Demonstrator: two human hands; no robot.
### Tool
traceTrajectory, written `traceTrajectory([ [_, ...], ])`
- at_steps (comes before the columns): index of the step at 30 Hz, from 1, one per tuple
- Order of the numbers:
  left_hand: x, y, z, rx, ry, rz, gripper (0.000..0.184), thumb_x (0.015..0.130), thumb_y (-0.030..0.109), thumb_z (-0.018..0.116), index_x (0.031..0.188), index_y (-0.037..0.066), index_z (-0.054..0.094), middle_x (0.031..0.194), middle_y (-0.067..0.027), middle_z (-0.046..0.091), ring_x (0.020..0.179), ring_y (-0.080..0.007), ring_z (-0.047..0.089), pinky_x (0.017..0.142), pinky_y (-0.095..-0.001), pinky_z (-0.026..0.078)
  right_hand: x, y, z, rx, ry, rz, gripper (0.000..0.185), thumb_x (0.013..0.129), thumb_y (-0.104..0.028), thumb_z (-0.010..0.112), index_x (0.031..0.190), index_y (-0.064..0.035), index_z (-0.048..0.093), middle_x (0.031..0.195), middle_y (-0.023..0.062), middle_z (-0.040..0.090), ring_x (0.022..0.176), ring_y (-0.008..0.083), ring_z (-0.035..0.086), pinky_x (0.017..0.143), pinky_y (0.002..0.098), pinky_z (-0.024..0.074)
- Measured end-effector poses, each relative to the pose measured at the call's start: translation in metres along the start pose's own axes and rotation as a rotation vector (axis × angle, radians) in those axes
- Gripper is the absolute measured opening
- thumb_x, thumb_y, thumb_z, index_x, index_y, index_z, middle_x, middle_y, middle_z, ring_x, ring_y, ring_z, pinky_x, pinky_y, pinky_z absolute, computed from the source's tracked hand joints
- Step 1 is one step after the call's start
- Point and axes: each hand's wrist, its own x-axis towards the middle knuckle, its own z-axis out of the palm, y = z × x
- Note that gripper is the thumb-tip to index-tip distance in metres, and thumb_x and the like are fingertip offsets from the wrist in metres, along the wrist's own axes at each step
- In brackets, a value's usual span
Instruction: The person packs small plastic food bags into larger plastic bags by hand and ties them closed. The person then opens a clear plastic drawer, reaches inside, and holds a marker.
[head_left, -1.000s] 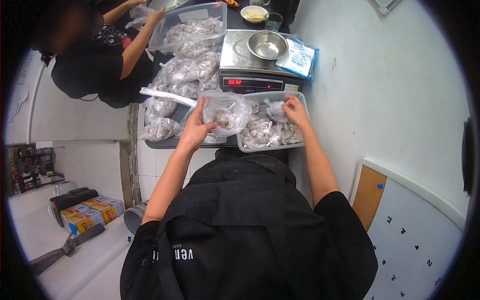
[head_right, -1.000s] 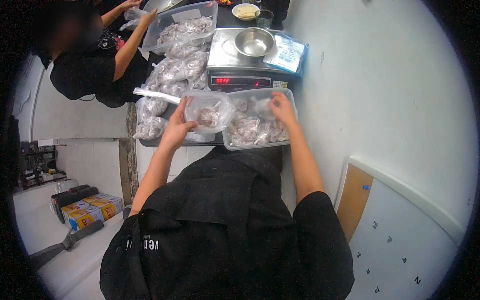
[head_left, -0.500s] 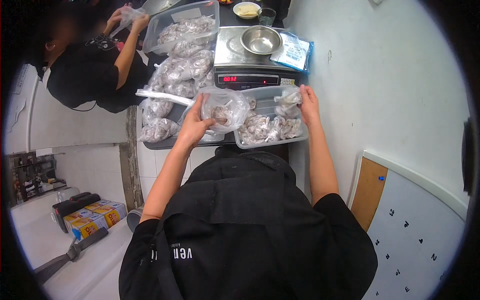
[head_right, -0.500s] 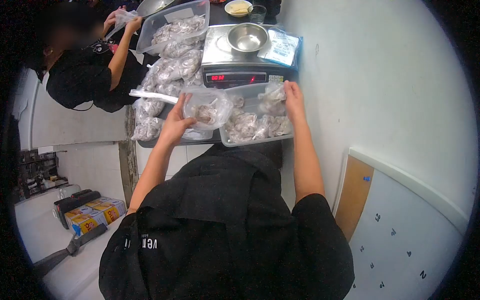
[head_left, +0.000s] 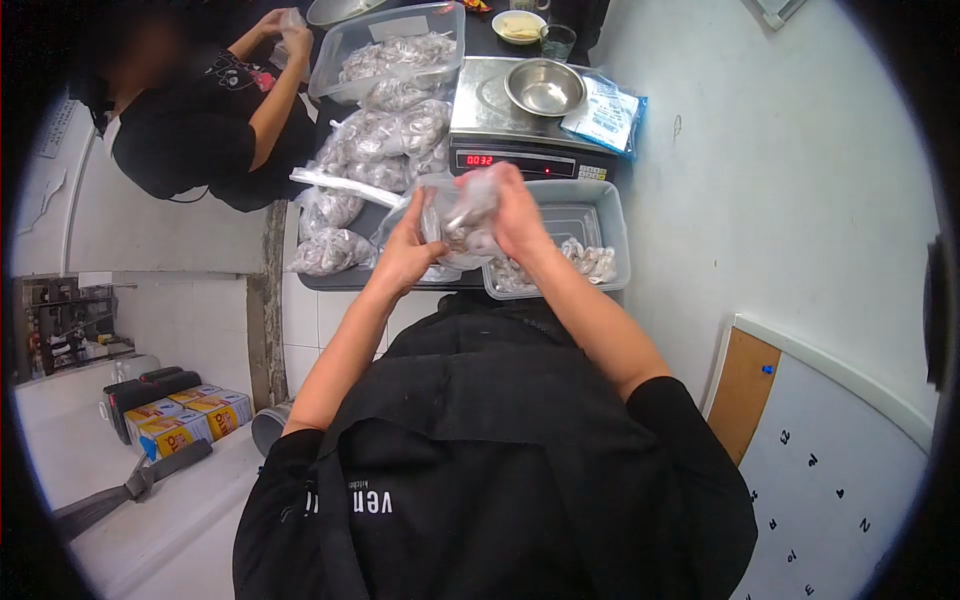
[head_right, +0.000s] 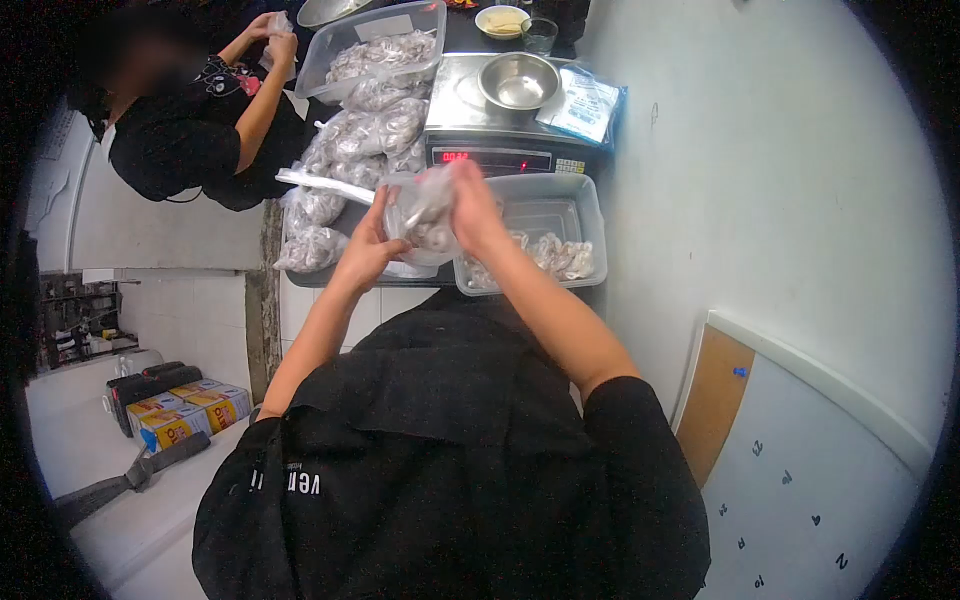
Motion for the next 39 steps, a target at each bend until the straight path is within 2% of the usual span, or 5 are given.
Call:
traceTrajectory([
  [8,-0.005,-0.008,-0.015,0.028,0.045,-0.054,0.093,0.067,-0.014,0.054,0.145,0.002,0.005,0.147,-0.0090,0.029,0.104,-0.0176,0.054,0.075,-0.0260,0.049,-0.015,-0.035,-0.022,-1.899,-0.189,-0.173,0.026,0.088,-0.023,0.056,0.110,-0.0128,0.062,0.131,0.0168,0.045,0.117,0.0350,0.047,0.095,0.0415,0.0411],
  [16,0.011,-0.032,-0.036,0.193,0.058,0.063,0.093,0.067,-0.015,0.052,0.146,0.004,0.006,0.149,-0.0062,0.027,0.106,-0.0161,0.052,0.074,-0.0249,0.048,0.001,-0.006,-0.034,-0.653,-0.027,0.185,0.039,0.080,0.003,0.060,0.115,-0.0074,0.047,0.104,0.0125,0.056,0.069,0.0125,0.058,0.058,0.0251,0.0504],
  [23,-0.010,0.030,-0.060,0.013,0.063,0.050,0.090,0.067,-0.015,0.051,0.145,0.003,0.011,0.148,-0.0092,0.027,0.108,-0.0168,0.052,0.077,-0.0235,0.047,-0.008,-0.090,-0.009,-0.234,-0.180,0.086,0.037,0.079,0.003,0.060,0.114,-0.0011,0.049,0.084,0.0069,0.060,0.072,0.0139,0.058,0.064,0.0271,0.0503],
  [35,-0.021,-0.092,-0.067,0.217,0.360,0.027,0.092,0.067,-0.011,0.058,0.144,0.000,0.009,0.144,-0.0177,0.032,0.120,-0.0217,0.047,0.094,-0.0264,0.040,0.037,0.006,-0.022,-0.510,-0.262,0.074,0.024,0.082,-0.006,0.062,0.105,0.0008,0.061,0.085,0.0061,0.064,0.072,0.0127,0.061,0.064,0.0252,0.0504],
  [39,-0.013,-0.143,-0.071,0.267,0.360,-0.078,0.093,0.068,-0.008,0.062,0.144,0.000,0.009,0.142,-0.0197,0.035,0.121,-0.0247,0.046,0.097,-0.0265,0.038,0.039,0.014,-0.104,-1.634,-0.094,0.052,0.027,0.076,-0.025,0.065,0.080,0.0014,0.066,0.073,0.0183,0.064,0.070,0.0323,0.062,0.067,0.0384,0.0490],
])
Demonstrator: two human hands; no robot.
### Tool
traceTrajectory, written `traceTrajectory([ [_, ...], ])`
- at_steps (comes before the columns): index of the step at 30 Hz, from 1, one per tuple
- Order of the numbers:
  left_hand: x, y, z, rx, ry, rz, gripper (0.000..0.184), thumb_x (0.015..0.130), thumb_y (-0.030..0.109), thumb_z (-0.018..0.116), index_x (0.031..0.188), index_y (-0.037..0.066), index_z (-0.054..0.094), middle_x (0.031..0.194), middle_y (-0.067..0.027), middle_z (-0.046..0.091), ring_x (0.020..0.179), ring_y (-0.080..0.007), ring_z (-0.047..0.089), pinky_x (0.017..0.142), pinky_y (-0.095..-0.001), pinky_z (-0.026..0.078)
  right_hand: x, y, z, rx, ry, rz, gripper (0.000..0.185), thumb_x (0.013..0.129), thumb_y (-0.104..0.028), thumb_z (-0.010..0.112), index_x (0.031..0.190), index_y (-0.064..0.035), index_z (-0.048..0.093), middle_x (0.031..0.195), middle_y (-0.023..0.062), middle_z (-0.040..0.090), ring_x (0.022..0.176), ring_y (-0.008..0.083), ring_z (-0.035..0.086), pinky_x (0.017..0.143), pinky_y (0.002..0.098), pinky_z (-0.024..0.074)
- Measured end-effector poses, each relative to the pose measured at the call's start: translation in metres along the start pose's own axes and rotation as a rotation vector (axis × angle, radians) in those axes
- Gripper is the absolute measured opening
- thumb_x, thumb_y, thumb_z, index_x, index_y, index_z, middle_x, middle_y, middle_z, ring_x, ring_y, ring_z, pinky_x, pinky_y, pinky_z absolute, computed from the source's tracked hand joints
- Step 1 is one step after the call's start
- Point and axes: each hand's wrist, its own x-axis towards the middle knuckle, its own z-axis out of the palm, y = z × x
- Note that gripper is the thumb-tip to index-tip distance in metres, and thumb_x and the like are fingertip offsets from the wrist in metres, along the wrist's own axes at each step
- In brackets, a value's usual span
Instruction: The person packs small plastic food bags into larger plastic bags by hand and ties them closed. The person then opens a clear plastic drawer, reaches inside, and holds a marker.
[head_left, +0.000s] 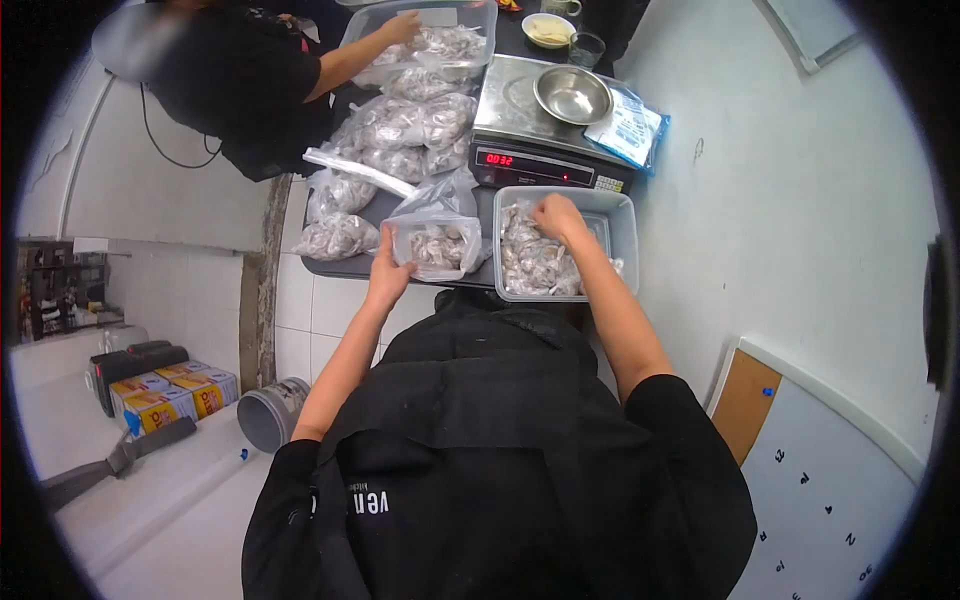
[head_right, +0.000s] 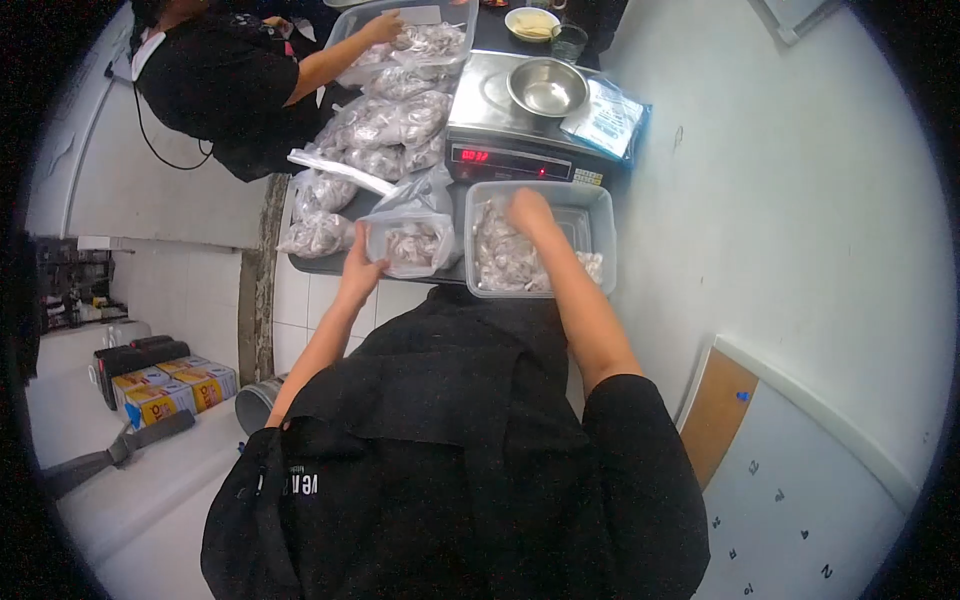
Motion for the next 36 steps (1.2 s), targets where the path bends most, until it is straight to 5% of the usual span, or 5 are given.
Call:
traceTrajectory([
  [10,-0.005,0.046,-0.003,0.300,-0.090,0.015,0.089,0.073,0.011,0.066,0.145,0.006,0.013,0.124,-0.0263,0.051,0.105,-0.0344,0.057,0.089,-0.0339,0.044,-0.029,0.027,-0.005,0.410,0.438,-0.145,0.023,0.067,-0.015,0.066,0.085,-0.0025,0.062,0.086,0.0158,0.061,0.085,0.0335,0.060,0.076,0.0360,0.0473],
  [14,0.007,0.017,0.000,0.415,-0.013,0.188,0.089,0.074,0.013,0.066,0.145,0.007,0.013,0.119,-0.0264,0.054,0.094,-0.0367,0.061,0.084,-0.0372,0.045,-0.029,0.023,-0.002,0.448,0.101,0.168,0.027,0.074,-0.023,0.062,0.093,-0.0035,0.061,0.082,0.0136,0.062,0.075,0.0220,0.061,0.071,0.0325,0.0475],
  [18,0.007,0.031,-0.001,0.398,-0.075,0.074,0.088,0.075,0.013,0.065,0.145,0.007,0.012,0.118,-0.0272,0.054,0.098,-0.0381,0.059,0.087,-0.0389,0.045,-0.029,0.005,0.038,-0.222,-0.050,0.032,0.035,0.073,-0.032,0.065,0.093,-0.0039,0.062,0.088,0.0194,0.064,0.086,0.0357,0.062,0.079,0.0432,0.0468],
  [33,-0.003,0.046,-0.003,0.379,-0.130,0.052,0.086,0.073,0.010,0.060,0.145,0.007,0.013,0.126,-0.0292,0.048,0.115,-0.0387,0.050,0.096,-0.0380,0.040,-0.031,-0.106,-0.055,0.555,-0.366,0.035,0.018,0.082,-0.020,0.060,0.094,-0.0074,0.060,0.083,0.0017,0.059,0.071,0.0085,0.051,0.060,0.0244,0.0421],
  [36,0.005,0.021,0.003,0.354,-0.044,0.146,0.089,0.071,-0.001,0.057,0.147,0.018,0.015,0.084,-0.0209,0.062,0.057,-0.0198,0.059,0.056,-0.0330,0.050,-0.024,-0.158,-0.018,0.486,-0.453,0.147,0.029,0.085,-0.025,0.061,0.108,-0.0076,0.059,0.089,0.0039,0.061,0.084,0.0117,0.055,0.074,0.0256,0.0450],
])
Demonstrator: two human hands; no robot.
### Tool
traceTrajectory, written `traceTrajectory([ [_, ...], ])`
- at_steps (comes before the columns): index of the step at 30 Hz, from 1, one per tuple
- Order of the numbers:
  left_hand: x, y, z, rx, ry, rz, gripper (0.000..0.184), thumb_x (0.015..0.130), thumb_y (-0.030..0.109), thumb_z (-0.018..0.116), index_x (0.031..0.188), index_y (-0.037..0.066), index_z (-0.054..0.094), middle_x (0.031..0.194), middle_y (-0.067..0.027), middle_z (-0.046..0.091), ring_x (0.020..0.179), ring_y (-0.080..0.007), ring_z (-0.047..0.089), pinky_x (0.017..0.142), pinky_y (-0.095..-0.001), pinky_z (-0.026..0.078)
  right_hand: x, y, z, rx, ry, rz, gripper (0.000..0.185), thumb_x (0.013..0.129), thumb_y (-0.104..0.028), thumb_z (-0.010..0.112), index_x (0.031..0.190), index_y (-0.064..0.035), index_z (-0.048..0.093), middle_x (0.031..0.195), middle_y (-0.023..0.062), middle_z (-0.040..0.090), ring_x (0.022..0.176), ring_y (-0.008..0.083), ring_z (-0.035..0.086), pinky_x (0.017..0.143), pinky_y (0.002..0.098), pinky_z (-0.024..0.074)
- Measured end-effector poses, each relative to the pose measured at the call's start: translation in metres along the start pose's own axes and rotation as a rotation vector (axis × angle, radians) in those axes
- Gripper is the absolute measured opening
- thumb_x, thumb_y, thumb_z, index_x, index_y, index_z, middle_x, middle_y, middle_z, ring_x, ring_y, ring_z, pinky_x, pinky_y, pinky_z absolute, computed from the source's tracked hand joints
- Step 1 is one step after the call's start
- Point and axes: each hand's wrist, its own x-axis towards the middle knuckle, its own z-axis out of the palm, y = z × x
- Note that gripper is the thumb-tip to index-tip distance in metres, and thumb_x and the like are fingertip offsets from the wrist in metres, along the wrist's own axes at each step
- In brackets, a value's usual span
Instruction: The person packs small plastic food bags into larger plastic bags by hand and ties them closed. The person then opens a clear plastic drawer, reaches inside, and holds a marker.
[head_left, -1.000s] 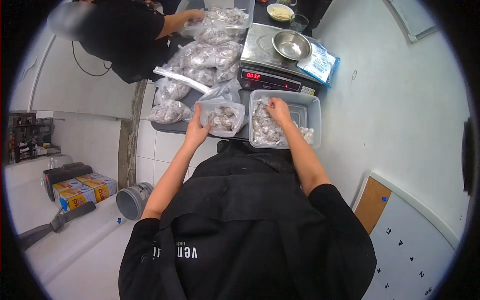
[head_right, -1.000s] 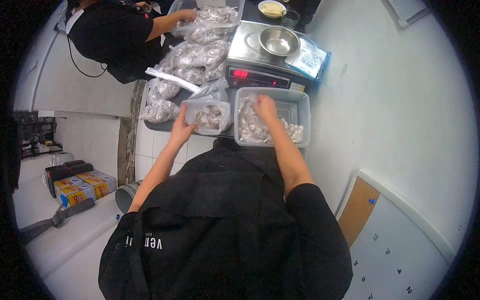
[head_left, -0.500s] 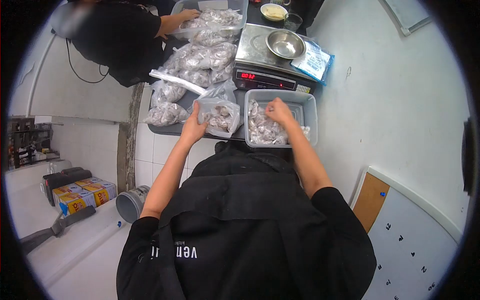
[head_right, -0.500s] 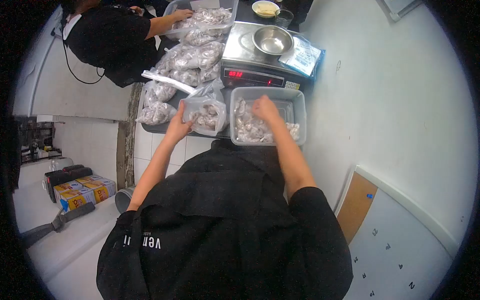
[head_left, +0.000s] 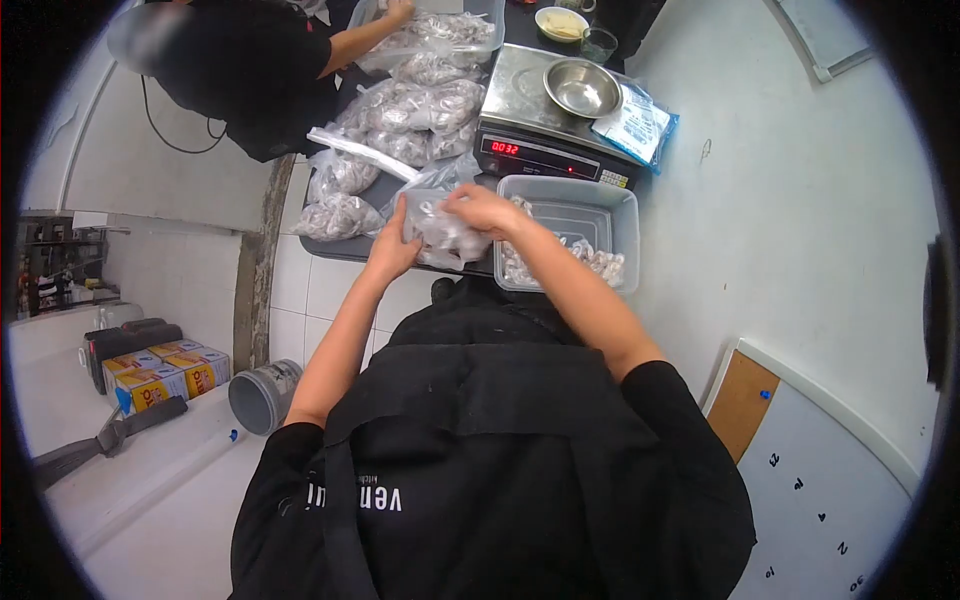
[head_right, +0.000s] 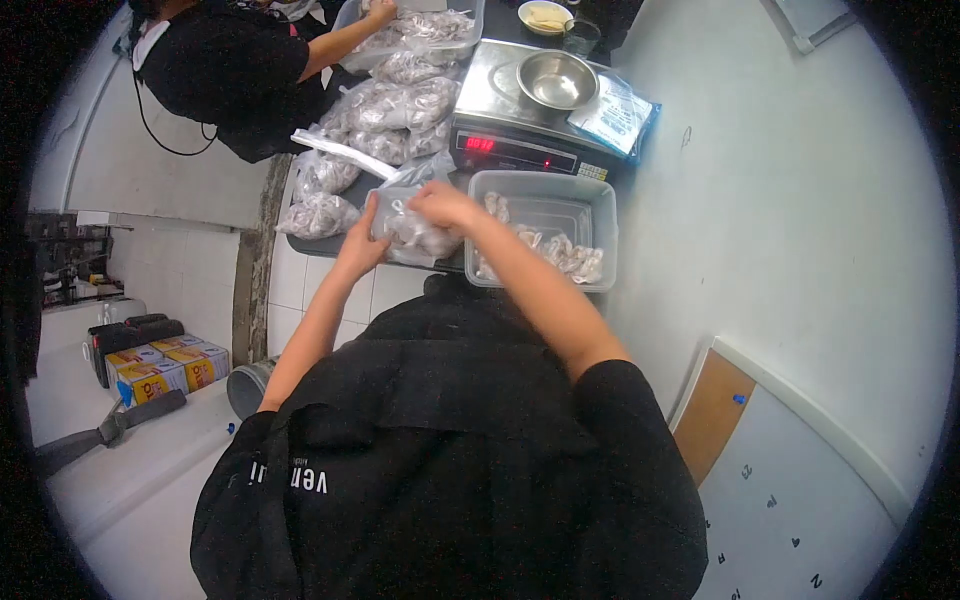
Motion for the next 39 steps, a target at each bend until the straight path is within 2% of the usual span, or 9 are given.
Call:
traceTrajectory([
  [3,-0.001,0.001,-0.005,0.025,0.004,-0.015,0.088,0.071,-0.002,0.056,0.146,0.019,0.016,0.085,-0.0191,0.062,0.056,-0.0185,0.057,0.056,-0.0329,0.050,0.012,0.021,0.007,0.383,0.055,-0.107,0.030,0.083,-0.027,0.059,0.102,-0.0027,0.064,0.090,0.0103,0.066,0.082,0.0182,0.058,0.074,0.0327,0.0462],
  [6,-0.006,0.006,-0.011,-0.078,-0.080,-0.103,0.084,0.073,0.008,0.059,0.145,0.006,0.015,0.125,-0.0289,0.049,0.114,-0.0378,0.051,0.096,-0.0367,0.040,-0.012,0.051,-0.063,-0.214,0.086,-0.395,0.023,0.083,-0.023,0.061,0.092,-0.0025,0.068,0.076,0.0088,0.065,0.074,0.0139,0.060,0.069,0.0279,0.0478],
  [9,-0.009,-0.003,-0.004,-0.110,0.035,-0.022,0.086,0.072,-0.001,0.056,0.146,0.016,0.017,0.095,-0.0210,0.061,0.056,-0.0181,0.057,0.056,-0.0324,0.049,0.010,0.136,-0.076,-0.755,0.172,-0.161,0.023,0.072,-0.023,0.065,0.084,-0.0027,0.069,0.071,0.0134,0.066,0.070,0.0262,0.064,0.067,0.0379,0.0500],
  [16,-0.003,-0.005,-0.008,-0.013,0.081,0.057,0.084,0.072,0.000,0.056,0.145,0.013,0.019,0.107,-0.0226,0.059,0.061,-0.0202,0.060,0.058,-0.0320,0.050,0.001,0.178,-0.063,-0.559,0.211,0.027,0.028,0.064,-0.026,0.069,0.083,-0.0059,0.067,0.094,0.0179,0.063,0.093,0.0341,0.058,0.081,0.0379,0.0465],
  [18,-0.003,0.006,-0.012,-0.062,0.009,-0.057,0.083,0.072,0.000,0.057,0.145,0.012,0.019,0.110,-0.0234,0.059,0.064,-0.0213,0.061,0.061,-0.0322,0.050,-0.022,0.175,-0.082,-0.643,0.316,-0.447,0.018,0.070,-0.024,0.066,0.076,-0.0072,0.064,0.100,0.0162,0.063,0.088,0.0343,0.060,0.079,0.0386,0.0488],
  [22,-0.007,0.015,-0.013,-0.086,0.014,-0.047,0.083,0.073,0.000,0.056,0.145,0.010,0.018,0.109,-0.0241,0.059,0.065,-0.0219,0.061,0.062,-0.0327,0.051,-0.019,0.161,-0.087,0.451,0.105,-0.121,0.014,0.068,-0.013,0.067,0.072,-0.0062,0.057,0.106,0.0083,0.057,0.094,0.0231,0.057,0.083,0.0329,0.0446],
  [30,-0.007,0.011,-0.024,0.025,0.063,0.016,0.079,0.074,-0.001,0.055,0.144,0.008,0.021,0.110,-0.0211,0.058,0.062,-0.0181,0.060,0.058,-0.0312,0.051,0.018,0.154,-0.046,-0.294,0.365,-0.295,0.015,0.067,-0.015,0.062,0.079,-0.0055,0.061,0.081,0.0194,0.063,0.079,0.0409,0.059,0.073,0.0425,0.0468],
  [32,-0.018,0.048,-0.046,-0.189,-0.035,-0.174,0.070,0.074,0.004,0.059,0.139,0.003,0.031,0.133,-0.0235,0.044,0.084,-0.0272,0.063,0.083,-0.0351,0.048,0.004,0.133,-0.069,-0.367,0.314,-0.327,0.015,0.067,-0.016,0.064,0.078,-0.0054,0.061,0.075,0.0135,0.064,0.074,0.0317,0.061,0.070,0.0379,0.0471],
  [39,-0.021,0.059,-0.040,-0.189,0.031,-0.002,0.064,0.075,0.000,0.055,0.137,0.006,0.039,0.132,-0.0216,0.047,0.072,-0.0221,0.064,0.071,-0.0327,0.052,-0.006,0.014,-0.034,0.067,-0.200,-0.224,0.013,0.079,-0.017,0.066,0.084,-0.0062,0.061,0.077,0.0016,0.060,0.072,0.0094,0.056,0.062,0.0240,0.0449],
])
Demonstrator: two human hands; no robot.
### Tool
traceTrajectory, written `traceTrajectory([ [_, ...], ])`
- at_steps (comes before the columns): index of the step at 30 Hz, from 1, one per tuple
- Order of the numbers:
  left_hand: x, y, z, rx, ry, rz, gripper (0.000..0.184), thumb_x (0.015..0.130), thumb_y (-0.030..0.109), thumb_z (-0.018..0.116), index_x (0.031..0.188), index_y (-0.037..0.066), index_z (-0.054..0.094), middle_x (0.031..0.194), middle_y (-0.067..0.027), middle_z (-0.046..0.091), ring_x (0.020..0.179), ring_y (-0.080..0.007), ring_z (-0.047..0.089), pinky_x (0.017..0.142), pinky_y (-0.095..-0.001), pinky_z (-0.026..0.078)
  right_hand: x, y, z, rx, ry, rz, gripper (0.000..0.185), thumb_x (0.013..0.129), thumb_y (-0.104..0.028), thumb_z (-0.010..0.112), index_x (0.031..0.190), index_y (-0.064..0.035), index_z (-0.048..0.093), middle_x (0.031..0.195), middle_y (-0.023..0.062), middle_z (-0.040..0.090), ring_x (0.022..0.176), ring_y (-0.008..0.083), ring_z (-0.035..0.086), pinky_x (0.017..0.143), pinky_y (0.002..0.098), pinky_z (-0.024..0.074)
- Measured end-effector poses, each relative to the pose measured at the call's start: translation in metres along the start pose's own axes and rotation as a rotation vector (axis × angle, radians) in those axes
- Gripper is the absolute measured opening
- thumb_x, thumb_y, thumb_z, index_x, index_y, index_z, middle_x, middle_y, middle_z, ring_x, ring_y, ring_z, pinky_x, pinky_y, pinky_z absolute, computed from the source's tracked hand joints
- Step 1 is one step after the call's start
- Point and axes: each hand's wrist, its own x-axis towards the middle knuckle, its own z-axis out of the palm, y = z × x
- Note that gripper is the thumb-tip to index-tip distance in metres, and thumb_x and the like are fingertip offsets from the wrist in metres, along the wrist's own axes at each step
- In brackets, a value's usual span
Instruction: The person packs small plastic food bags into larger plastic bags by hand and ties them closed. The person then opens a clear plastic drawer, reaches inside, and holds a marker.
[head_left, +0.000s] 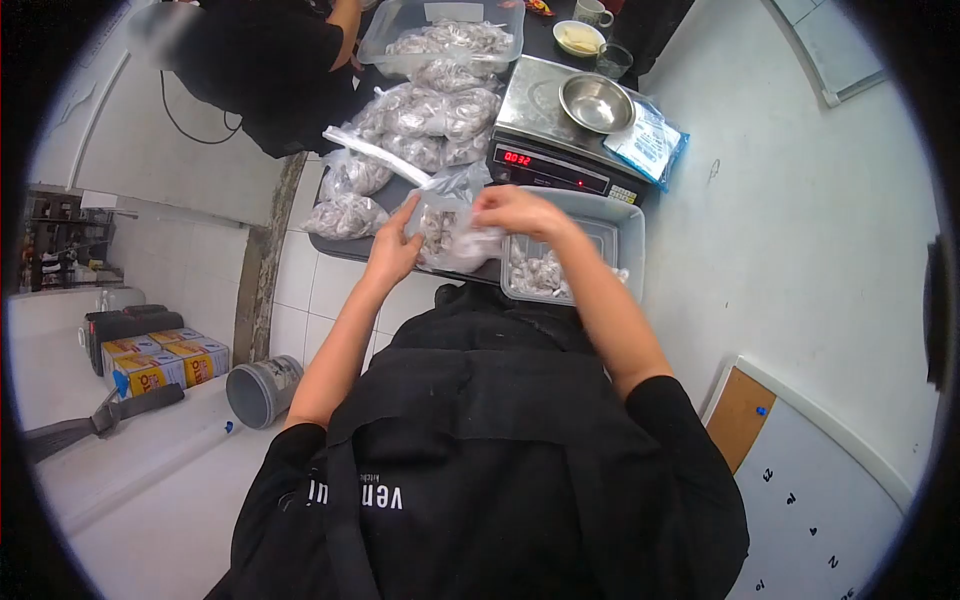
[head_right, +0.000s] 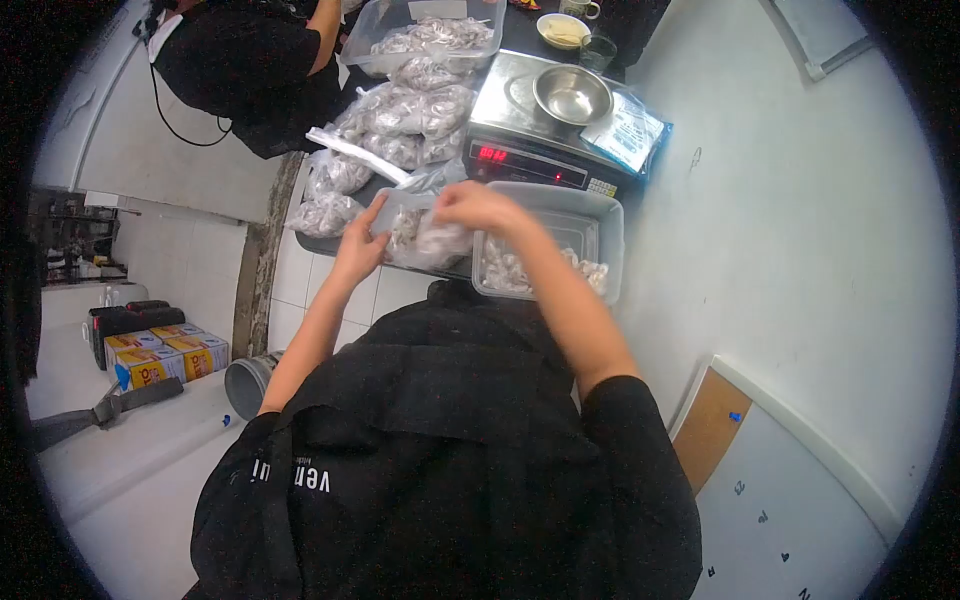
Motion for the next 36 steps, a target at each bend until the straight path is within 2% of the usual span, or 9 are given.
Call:
traceTrajectory([
  [3,0.002,-0.010,0.003,0.037,0.035,0.057,0.065,0.073,-0.005,0.048,0.136,0.012,0.042,0.110,-0.0121,0.062,0.059,-0.0085,0.053,0.056,-0.0243,0.047,0.052,0.031,0.057,0.379,0.064,0.001,0.026,0.085,-0.028,0.063,0.091,-0.0020,0.063,0.081,0.0096,0.063,0.078,0.0151,0.060,0.070,0.0257,0.0477],
  [6,-0.005,0.015,-0.016,-0.198,0.058,-0.063,0.062,0.073,-0.007,0.043,0.134,0.006,0.044,0.117,-0.0105,0.061,0.062,-0.0058,0.053,0.056,-0.0221,0.048,0.060,0.040,0.067,-0.258,0.152,-0.376,0.041,0.089,-0.038,0.055,0.098,0.0012,0.062,0.092,0.0194,0.064,0.089,0.0282,0.062,0.075,0.0330,0.0497],
  [11,-0.018,0.061,-0.042,-0.526,0.102,-0.023,0.047,0.082,-0.006,0.041,0.128,0.001,0.049,0.119,-0.0096,0.060,0.066,-0.0044,0.056,0.060,-0.0197,0.050,-0.047,-0.052,0.000,-0.626,-0.002,0.067,0.055,0.083,-0.044,0.061,0.117,-0.0004,0.054,0.106,0.0230,0.059,0.100,0.0353,0.057,0.083,0.0392,0.0466],
  [13,-0.021,0.090,-0.053,-0.577,0.081,0.014,0.044,0.083,-0.006,0.041,0.126,-0.001,0.050,0.117,-0.0107,0.061,0.072,-0.0061,0.057,0.062,-0.0214,0.052,-0.074,-0.046,-0.001,-0.446,0.437,-0.678,0.049,0.079,-0.035,0.068,0.113,-0.0011,0.058,0.098,0.0197,0.062,0.095,0.0339,0.059,0.081,0.0381,0.0473],
  [17,-0.029,0.142,-0.062,-0.574,-0.009,0.181,0.037,0.086,-0.005,0.043,0.122,-0.004,0.053,0.114,-0.0122,0.062,0.082,-0.0087,0.060,0.064,-0.0229,0.053,-0.069,-0.051,0.020,-0.845,0.927,-0.836,0.036,0.073,-0.020,0.074,0.103,-0.0019,0.064,0.089,0.0108,0.064,0.081,0.0232,0.062,0.074,0.0310,0.0490],
  [20,-0.029,0.148,-0.067,-0.489,-0.021,0.288,0.034,0.088,-0.001,0.046,0.120,0.000,0.056,0.113,-0.0130,0.062,0.082,-0.0077,0.060,0.064,-0.0209,0.051,-0.096,-0.054,-0.017,-0.329,0.432,-0.470,0.023,0.076,-0.005,0.067,0.099,-0.0022,0.066,0.084,0.0075,0.061,0.076,0.0161,0.061,0.065,0.0266,0.0493],
  [27,-0.029,0.149,-0.054,-0.607,-0.075,0.275,0.030,0.090,-0.001,0.046,0.118,-0.003,0.056,0.110,-0.0143,0.063,0.089,-0.0136,0.061,0.075,-0.0264,0.054,-0.159,-0.086,-0.030,0.024,0.583,-0.508,0.012,0.083,-0.004,0.064,0.093,-0.0019,0.067,0.089,0.0068,0.058,0.078,0.0140,0.059,0.070,0.0263,0.0488],
  [29,-0.030,0.152,-0.046,-0.626,-0.112,0.265,0.031,0.088,0.002,0.053,0.119,0.000,0.057,0.105,-0.0123,0.064,0.087,-0.0155,0.061,0.081,-0.0279,0.053,-0.151,-0.085,-0.017,-0.207,1.046,-0.827,0.011,0.084,-0.002,0.061,0.093,-0.0003,0.067,0.089,0.0069,0.059,0.083,0.0132,0.058,0.074,0.0266,0.0474],
  [36,-0.016,0.159,-0.031,0.199,-0.058,0.734,0.021,0.076,0.003,0.067,0.097,0.003,0.066,0.084,-0.0108,0.063,0.075,-0.0232,0.060,0.066,-0.0304,0.048,-0.127,-0.062,0.002,-0.072,0.870,-0.794,0.028,0.089,-0.010,0.054,0.115,-0.0037,0.053,0.099,0.0067,0.059,0.089,0.0193,0.057,0.081,0.0265,0.0433],
])
